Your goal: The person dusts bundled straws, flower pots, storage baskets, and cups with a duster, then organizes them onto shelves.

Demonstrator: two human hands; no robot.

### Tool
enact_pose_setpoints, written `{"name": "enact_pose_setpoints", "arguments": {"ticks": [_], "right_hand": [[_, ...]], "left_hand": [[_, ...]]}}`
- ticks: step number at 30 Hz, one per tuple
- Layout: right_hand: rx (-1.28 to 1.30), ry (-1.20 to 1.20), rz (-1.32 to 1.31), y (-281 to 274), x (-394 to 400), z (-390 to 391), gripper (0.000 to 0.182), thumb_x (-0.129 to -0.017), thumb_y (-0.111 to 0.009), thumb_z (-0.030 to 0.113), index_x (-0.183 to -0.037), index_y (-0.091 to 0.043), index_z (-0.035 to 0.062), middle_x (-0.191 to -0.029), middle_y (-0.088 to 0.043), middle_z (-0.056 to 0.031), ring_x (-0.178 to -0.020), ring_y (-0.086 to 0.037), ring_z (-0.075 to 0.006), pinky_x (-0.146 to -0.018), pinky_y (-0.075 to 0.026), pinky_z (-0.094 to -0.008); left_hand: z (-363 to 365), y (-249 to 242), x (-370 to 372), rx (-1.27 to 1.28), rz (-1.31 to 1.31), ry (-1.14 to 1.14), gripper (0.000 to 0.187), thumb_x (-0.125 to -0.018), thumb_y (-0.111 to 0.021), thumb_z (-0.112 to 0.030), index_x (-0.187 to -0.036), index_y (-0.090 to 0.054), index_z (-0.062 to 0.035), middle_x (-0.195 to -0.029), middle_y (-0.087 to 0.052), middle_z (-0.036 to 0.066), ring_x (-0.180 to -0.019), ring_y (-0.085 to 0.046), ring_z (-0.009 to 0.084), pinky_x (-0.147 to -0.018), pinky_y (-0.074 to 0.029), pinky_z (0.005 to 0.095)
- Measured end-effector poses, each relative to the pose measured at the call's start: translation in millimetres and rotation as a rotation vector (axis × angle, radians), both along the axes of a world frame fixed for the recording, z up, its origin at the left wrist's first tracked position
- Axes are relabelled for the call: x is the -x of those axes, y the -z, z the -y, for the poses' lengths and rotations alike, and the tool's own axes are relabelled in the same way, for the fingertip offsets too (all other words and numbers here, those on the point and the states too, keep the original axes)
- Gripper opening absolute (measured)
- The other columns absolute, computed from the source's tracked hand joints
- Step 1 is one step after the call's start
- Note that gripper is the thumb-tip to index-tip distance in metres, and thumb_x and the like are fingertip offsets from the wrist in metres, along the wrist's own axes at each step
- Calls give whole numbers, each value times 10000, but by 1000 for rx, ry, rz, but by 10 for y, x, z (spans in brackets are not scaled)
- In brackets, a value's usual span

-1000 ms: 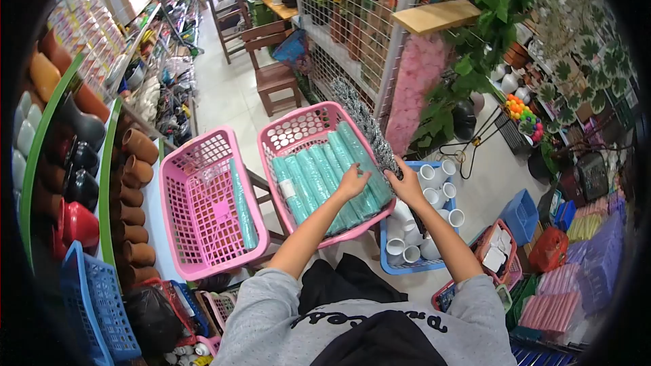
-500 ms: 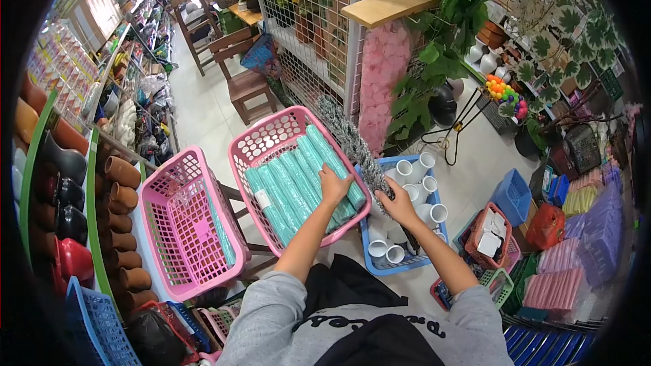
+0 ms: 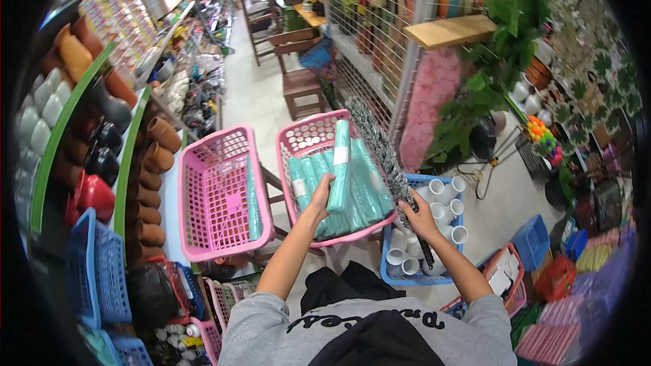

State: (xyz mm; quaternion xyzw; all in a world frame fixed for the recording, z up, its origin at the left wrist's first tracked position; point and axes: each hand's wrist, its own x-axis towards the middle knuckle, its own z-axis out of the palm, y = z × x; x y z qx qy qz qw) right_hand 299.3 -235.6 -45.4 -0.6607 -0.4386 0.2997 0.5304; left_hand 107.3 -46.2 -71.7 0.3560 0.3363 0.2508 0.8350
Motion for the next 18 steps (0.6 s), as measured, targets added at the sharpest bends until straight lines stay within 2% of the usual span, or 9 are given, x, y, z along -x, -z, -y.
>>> {"name": "enact_pose_setpoints", "arguments": {"ticks": [4, 7, 8, 9, 10, 12, 14, 15, 18], "right_hand": [[-99, -180, 29, -314, 249, -322, 419, -806, -585, 174, -1144, -475, -48, -993, -601, -152, -895, -557, -162, -813, -418, -281], [-249, -376, 259, -506, 506, -437, 413, -793, -587, 159, -1134, -480, -47, -1010, -585, -193, -914, -575, -218, -821, -417, -303], [-129, -532, 179, -669, 583, -427, 415, -795, -585, 166, -1137, -478, -44, -1043, -572, -201, -935, -579, -256, -821, -422, -314], [-339, -554, 447, -598, 679, -493, 462, -780, -589, 156, -1197, -445, 19, -985, -585, -170, -866, -592, -290, -756, -455, -341], [-258, -646, 548, -573, 699, -493, 499, -766, -593, 156, -1225, -423, 61, -938, -582, -151, -803, -589, -305, -707, -464, -362], [-177, -767, 803, -517, 711, -556, 590, -728, -592, 159, -1276, -375, 186, -832, -554, -100, -640, -563, -327, -593, -471, -410], [-204, -787, 903, -542, 636, -770, 560, -728, -580, 151, -1256, -400, 190, -837, -563, -110, -642, -566, -334, -599, -475, -412], [-222, -794, 999, -567, 575, -924, 532, -727, -567, 143, -1237, -426, 194, -842, -572, -120, -644, -569, -341, -605, -479, -415], [-322, -347, 815, -677, 323, -1663, 398, -729, -499, 119, -1126, -529, 145, -838, -601, -176, -708, -585, -348, -642, -479, -437]], "left_hand": [[37, -323, 226, 20, 194, -122, 453, -817, -293, -290, -1088, -485, 19, -864, -587, 120, -725, -580, 223, -672, -496, 343], [-92, -299, 524, -74, 169, -155, 384, -853, -292, -288, -962, -531, -8, -799, -583, 95, -738, -570, 235, -651, -488, 372], [-136, -215, 591, -85, 164, -170, 384, -853, -292, -288, -962, -531, -8, -799, -583, 95, -738, -570, 235, -651, -488, 372], [-127, -246, 629, -7, 312, -201, 523, -841, -295, -458, -992, -510, -7, -785, -562, 90, -698, -567, 224, -602, -486, 360], [-125, -279, 674, 72, 463, -230, 679, -830, -298, -628, -1022, -489, -6, -770, -540, 86, -658, -563, 213, -553, -484, 349], [-81, -403, 801, 40, 345, -228, 593, -868, -307, -563, -1024, -472, -15, -747, -507, 78, -615, -531, 163, -484, -463, 285], [150, -754, 839, -65, 230, -321, 535, -888, -315, -516, -1005, -473, -18, -679, -483, 63, -592, -511, 149, -457, -437, 235], [56, -527, 989, -93, 250, -105, 502, -898, -316, -489, -1029, -465, -28, -738, -480, 60, -558, -472, 139, -451, -411, 226], [183, -662, 970, -18, 328, -71, 381, -927, -307, -400, -1137, -409, -99, -890, -502, 52, -580, -468, 129, -465, -412, 233]]}}
